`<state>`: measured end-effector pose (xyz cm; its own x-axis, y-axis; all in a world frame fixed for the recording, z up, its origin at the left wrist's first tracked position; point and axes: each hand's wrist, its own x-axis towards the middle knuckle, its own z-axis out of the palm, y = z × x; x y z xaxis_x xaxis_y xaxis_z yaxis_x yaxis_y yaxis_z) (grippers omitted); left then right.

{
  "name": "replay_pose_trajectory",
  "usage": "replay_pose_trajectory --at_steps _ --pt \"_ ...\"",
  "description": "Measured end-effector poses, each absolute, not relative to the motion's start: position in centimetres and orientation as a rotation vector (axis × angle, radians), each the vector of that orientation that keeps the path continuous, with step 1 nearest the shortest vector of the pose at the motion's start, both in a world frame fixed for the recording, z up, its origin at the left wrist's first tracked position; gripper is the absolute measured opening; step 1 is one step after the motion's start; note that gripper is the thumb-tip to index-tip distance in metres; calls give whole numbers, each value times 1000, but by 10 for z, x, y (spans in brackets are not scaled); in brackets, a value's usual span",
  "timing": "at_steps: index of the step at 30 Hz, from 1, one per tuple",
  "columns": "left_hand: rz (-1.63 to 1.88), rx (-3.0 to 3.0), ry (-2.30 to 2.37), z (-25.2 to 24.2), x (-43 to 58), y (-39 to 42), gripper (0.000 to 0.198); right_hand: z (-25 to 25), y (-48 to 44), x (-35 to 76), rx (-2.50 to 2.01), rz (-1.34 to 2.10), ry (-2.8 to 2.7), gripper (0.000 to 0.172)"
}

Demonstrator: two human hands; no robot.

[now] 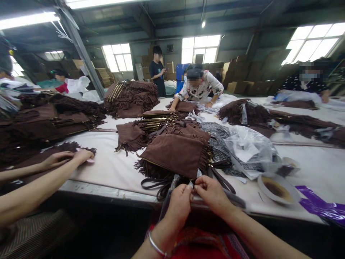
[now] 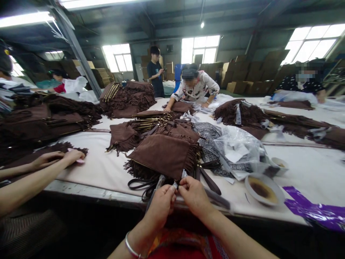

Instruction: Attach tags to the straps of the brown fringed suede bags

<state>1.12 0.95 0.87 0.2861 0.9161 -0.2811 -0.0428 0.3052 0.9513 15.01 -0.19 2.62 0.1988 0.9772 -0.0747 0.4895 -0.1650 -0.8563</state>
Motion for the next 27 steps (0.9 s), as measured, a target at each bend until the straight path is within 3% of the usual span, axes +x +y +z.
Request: replay_pose_trajectory --at_steps 10,19,27 --pt "649 368 684 6 10 8 32 14 5 138 -1701 976 -1195 7" --pt "973 1140 1219 3 13 -4 35 2 -4 152 -1693 1278 -1126 29" --pt "961 1408 1313 5 5 -3 32 21 -17 149 -1752 809 -1276 29"
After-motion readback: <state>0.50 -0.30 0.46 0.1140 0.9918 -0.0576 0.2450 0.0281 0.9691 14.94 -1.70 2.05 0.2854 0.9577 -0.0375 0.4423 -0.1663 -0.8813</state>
